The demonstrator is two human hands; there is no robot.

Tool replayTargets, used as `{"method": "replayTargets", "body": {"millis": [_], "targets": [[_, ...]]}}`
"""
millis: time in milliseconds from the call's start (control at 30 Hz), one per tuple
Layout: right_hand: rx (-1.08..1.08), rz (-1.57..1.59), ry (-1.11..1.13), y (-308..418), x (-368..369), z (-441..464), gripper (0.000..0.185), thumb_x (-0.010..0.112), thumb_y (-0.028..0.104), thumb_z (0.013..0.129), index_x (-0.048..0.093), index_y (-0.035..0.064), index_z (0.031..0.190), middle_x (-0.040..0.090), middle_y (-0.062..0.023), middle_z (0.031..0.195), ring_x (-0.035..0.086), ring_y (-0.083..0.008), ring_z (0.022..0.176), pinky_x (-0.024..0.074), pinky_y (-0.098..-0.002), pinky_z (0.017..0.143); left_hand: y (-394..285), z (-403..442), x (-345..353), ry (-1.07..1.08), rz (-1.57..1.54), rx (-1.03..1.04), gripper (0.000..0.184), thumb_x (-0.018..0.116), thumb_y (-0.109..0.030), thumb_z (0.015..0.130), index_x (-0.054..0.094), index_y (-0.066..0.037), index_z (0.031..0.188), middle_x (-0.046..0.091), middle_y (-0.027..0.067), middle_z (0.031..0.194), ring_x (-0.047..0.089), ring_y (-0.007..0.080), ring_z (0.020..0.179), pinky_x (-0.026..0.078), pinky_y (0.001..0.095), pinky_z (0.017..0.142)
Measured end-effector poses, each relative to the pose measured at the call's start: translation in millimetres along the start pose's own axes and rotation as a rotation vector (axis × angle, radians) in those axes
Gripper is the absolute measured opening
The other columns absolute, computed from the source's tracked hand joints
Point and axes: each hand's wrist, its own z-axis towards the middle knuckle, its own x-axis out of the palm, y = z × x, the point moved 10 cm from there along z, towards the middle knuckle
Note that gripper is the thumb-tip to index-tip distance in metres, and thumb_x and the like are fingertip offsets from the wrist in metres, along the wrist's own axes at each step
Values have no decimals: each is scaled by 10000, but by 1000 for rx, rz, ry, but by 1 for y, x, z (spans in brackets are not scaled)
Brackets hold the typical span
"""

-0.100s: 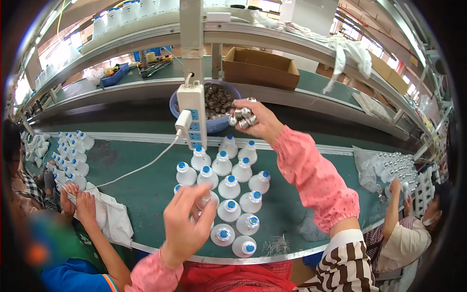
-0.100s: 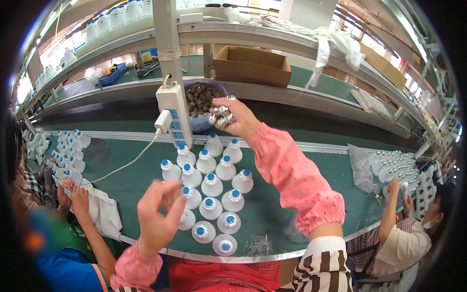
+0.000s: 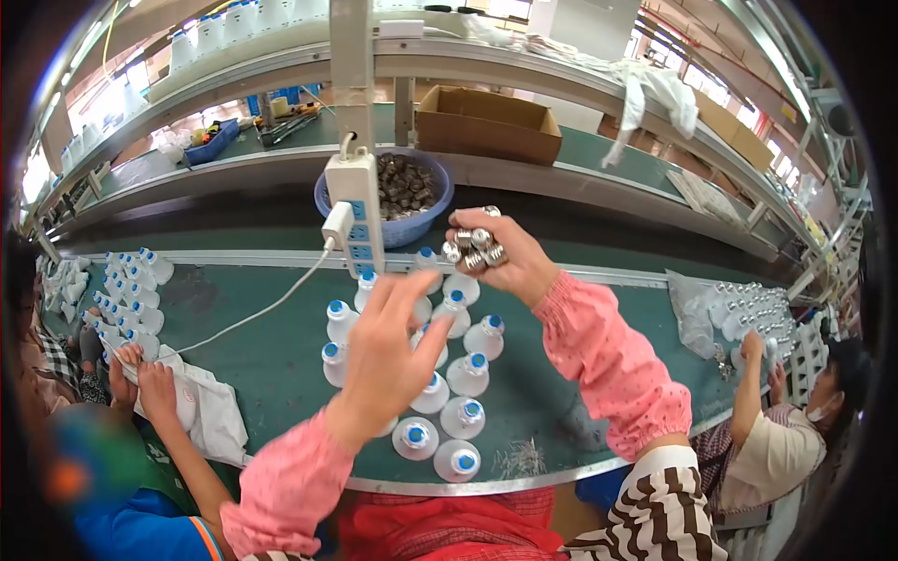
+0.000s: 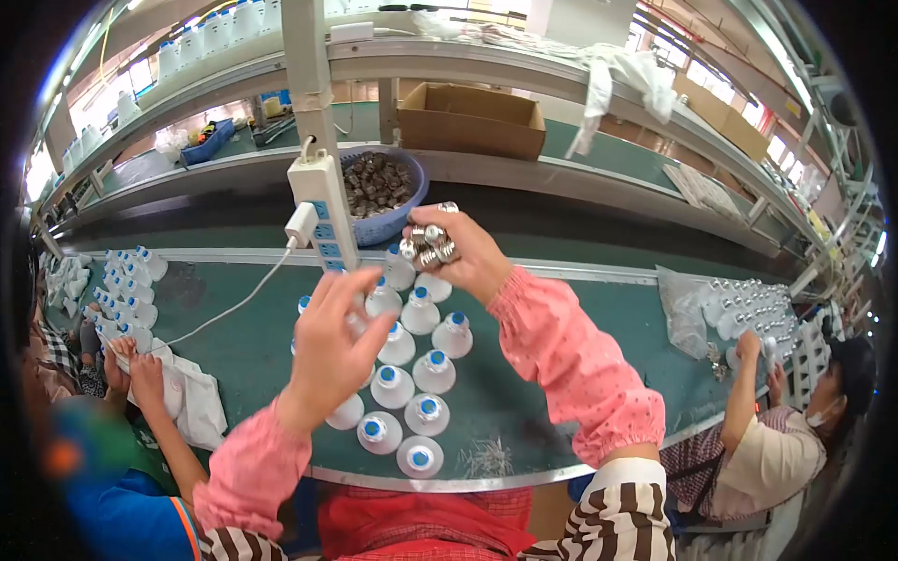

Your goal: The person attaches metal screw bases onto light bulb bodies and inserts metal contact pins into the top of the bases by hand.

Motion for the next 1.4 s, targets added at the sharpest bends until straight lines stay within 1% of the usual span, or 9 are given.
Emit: {"method": "replayTargets", "body": {"millis": [167, 267, 400, 433, 567, 800, 1100, 1200, 1400], "targets": [[-11, 214, -96, -19, -42, -77, 124, 765, 146, 940, 671, 78, 985, 704, -68, 888, 715, -218, 768, 595, -385, 591, 3, 17, 84, 197, -50, 184, 367, 737, -35, 876, 633, -65, 1226, 624, 154, 1033, 670, 369, 855, 549, 421, 719], [6, 284, -107, -30, -70, -104, 149, 755, 161, 951, 671, 46, 995, 699, -87, 887, 719, -232, 783, 602, -381, 582, -9, 0, 111, 327, -27, 235, 365, 745, -53, 878, 623, -65, 1221, 626, 159, 1059, 677, 394, 918, 552, 448, 723], [45, 377, -115, -47, -100, -125, 192, 753, 176, 954, 667, 9, 993, 683, -115, 869, 705, -247, 772, 580, -348, 538, -3, -4, 111, 309, -130, 96, 168, 698, -12, 888, 671, -18, 1054, 665, 141, 952, 692, 286, 770, 555, 360, 660], [46, 403, -147, -52, -108, -129, 192, 754, 176, 953, 666, 9, 990, 682, -116, 868, 700, -247, 765, 572, -342, 531, -3, 0, 103, 262, -194, 70, 111, 687, -3, 879, 676, 1, 990, 675, 115, 902, 677, 192, 706, 543, 298, 631], [60, 517, -91, -79, -119, -129, 184, 744, 189, 958, 660, 26, 972, 664, -107, 876, 680, -243, 766, 558, -343, 561, 15, -8, 120, 428, -98, -158, 221, 732, -3, 873, 684, 0, 1089, 705, 70, 1015, 704, 120, 804, 566, 256, 710], [1, 587, -20, -76, -120, -129, 170, 718, 197, 976, 657, 39, 990, 687, -109, 922, 718, -247, 838, 615, -358, 655, -28, -16, 167, 552, 12, 197, 387, 803, -15, 837, 692, -21, 1208, 682, 106, 1012, 707, 176, 796, 574, 305, 703], [45, 619, -102, -88, -154, -156, 217, 711, 214, 985, 672, 1, 993, 661, -117, 876, 678, -242, 778, 610, -336, 593, 27, 9, 118, 434, 20, -81, 283, 786, -16, 850, 759, -37, 1130, 700, 50, 999, 622, 117, 786, 500, 253, 715], [51, 600, -86, -88, -149, -161, 202, 719, 204, 978, 678, 7, 978, 659, -104, 868, 678, -234, 755, 617, -340, 593, 40, 3, 126, 449, 55, -80, 255, 809, -60, 836, 773, -38, 1088, 660, 56, 882, 611, 145, 722, 481, 288, 664], [83, 583, -110, -96, -149, -164, 197, 737, 187, 962, 665, 5, 985, 642, -95, 873, 665, -229, 744, 592, -340, 575, 34, 5, 143, 483, 29, 9, 240, 801, -63, 831, 775, -22, 1066, 671, 89, 869, 631, 189, 717, 497, 321, 658]]}}
